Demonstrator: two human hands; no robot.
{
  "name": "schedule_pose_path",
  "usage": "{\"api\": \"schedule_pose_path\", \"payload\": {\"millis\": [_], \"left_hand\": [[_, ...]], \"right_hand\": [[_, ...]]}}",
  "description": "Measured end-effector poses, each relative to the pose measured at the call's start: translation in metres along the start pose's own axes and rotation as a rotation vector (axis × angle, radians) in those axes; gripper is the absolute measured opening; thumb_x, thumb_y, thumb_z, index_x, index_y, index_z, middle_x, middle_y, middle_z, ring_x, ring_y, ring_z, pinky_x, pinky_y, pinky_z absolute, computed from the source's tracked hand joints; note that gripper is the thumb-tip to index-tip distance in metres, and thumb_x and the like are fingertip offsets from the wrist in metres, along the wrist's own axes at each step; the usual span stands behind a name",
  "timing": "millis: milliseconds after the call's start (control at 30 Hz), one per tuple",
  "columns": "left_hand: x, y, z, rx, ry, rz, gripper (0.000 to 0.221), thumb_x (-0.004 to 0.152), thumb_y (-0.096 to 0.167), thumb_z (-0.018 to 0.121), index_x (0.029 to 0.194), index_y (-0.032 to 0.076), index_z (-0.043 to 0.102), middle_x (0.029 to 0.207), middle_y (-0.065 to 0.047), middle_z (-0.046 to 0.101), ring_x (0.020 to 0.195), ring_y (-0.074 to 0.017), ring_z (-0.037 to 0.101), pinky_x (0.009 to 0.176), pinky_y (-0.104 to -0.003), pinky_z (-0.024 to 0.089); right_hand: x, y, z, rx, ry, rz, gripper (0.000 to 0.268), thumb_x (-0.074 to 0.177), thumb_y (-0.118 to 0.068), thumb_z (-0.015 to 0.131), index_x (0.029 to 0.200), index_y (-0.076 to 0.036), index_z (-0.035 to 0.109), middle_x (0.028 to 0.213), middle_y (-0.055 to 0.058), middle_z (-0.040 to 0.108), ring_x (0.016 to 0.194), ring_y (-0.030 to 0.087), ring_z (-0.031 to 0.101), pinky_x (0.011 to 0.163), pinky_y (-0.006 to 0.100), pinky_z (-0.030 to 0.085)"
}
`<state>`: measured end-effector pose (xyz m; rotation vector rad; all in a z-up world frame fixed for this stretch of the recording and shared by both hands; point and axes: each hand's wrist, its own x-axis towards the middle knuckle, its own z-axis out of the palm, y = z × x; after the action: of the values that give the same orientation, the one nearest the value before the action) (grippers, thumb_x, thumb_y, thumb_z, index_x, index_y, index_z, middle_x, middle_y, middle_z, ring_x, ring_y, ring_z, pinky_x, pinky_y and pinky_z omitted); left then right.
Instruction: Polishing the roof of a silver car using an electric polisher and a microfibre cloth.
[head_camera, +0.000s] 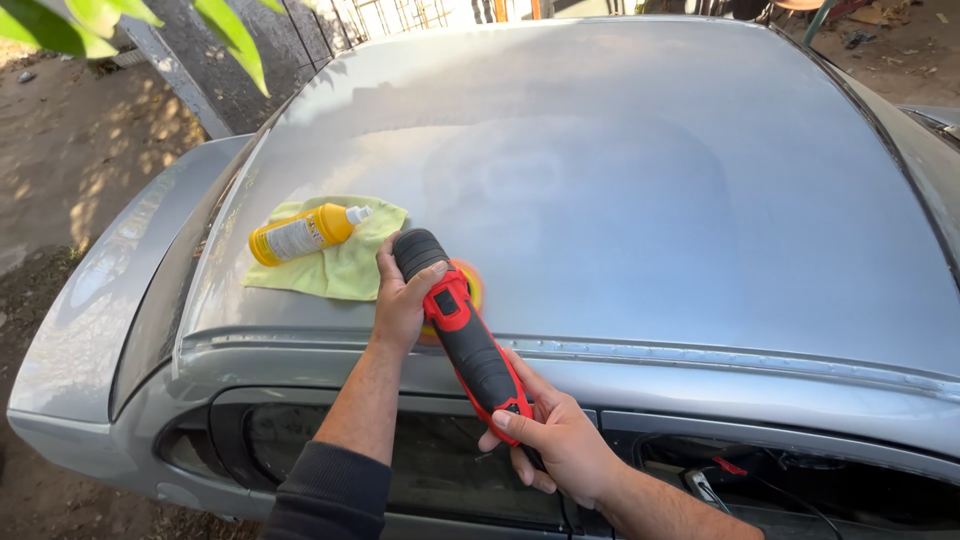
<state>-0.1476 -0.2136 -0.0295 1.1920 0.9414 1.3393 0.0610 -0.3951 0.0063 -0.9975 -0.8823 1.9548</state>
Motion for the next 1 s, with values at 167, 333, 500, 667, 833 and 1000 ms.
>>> {"api": "schedule_pose_path", "payload": {"millis": [167, 333, 500, 667, 833, 1000], "left_hand": [[0.048, -0.004, 0.002, 0.053, -0.03, 0.004, 0.089, 0.086, 0.026, 0.074, 0.155, 0.007, 0.021, 0.127, -0.013, 0.055, 0.109, -0.0167, 0.063, 0.095, -0.032, 0.056], [0.11, -0.009, 0.014, 0.061, -0.047, -0.016, 0.087, 0.087, 0.026, 0.073, 0.154, 0.007, 0.021, 0.124, -0.014, 0.057, 0.106, -0.0183, 0.065, 0.093, -0.033, 0.057], [0.176, -0.008, 0.026, 0.095, -0.05, -0.04, 0.087, 0.086, 0.028, 0.072, 0.153, 0.008, 0.019, 0.122, -0.014, 0.059, 0.105, -0.0183, 0.067, 0.093, -0.033, 0.058], [0.242, -0.018, 0.045, 0.112, -0.071, -0.068, 0.087, 0.083, 0.032, 0.072, 0.151, 0.007, 0.024, 0.117, -0.016, 0.063, 0.099, -0.0213, 0.07, 0.092, -0.038, 0.06], [0.285, -0.02, 0.056, 0.19, -0.039, -0.057, 0.088, 0.081, 0.036, 0.073, 0.151, 0.009, 0.025, 0.115, -0.013, 0.064, 0.1, -0.0207, 0.07, 0.092, -0.038, 0.06], [0.295, -0.013, 0.072, 0.243, -0.042, -0.081, 0.088, 0.081, 0.038, 0.073, 0.15, 0.011, 0.026, 0.114, -0.011, 0.066, 0.1, -0.0197, 0.07, 0.093, -0.038, 0.06]], "right_hand": [[0.028, -0.024, -0.011, 0.031, 0.025, 0.008, 0.087, 0.094, -0.019, 0.064, 0.165, -0.035, 0.016, 0.082, 0.012, 0.073, 0.04, 0.01, 0.053, 0.033, 0.023, 0.036], [0.069, -0.057, -0.032, 0.071, 0.049, -0.03, 0.083, 0.094, -0.018, 0.064, 0.165, -0.03, 0.022, 0.081, 0.015, 0.073, 0.039, 0.01, 0.052, 0.033, 0.023, 0.035], [0.117, -0.087, -0.055, 0.088, 0.1, -0.08, 0.079, 0.094, -0.017, 0.063, 0.164, -0.025, 0.026, 0.083, 0.015, 0.074, 0.04, 0.009, 0.052, 0.032, 0.022, 0.035], [0.158, -0.124, -0.077, 0.078, 0.118, -0.11, 0.075, 0.096, -0.02, 0.061, 0.162, -0.025, 0.029, 0.084, 0.015, 0.073, 0.043, 0.008, 0.052, 0.034, 0.02, 0.035], [0.192, -0.143, -0.102, 0.026, 0.174, -0.188, 0.065, 0.1, -0.025, 0.056, 0.161, -0.024, 0.033, 0.086, 0.013, 0.073, 0.045, 0.005, 0.052, 0.036, 0.019, 0.036], [0.199, -0.153, -0.117, 0.0, 0.252, -0.162, 0.056, 0.104, -0.033, 0.047, 0.159, -0.025, 0.036, 0.085, 0.012, 0.074, 0.043, 0.006, 0.051, 0.036, 0.019, 0.036]]}}
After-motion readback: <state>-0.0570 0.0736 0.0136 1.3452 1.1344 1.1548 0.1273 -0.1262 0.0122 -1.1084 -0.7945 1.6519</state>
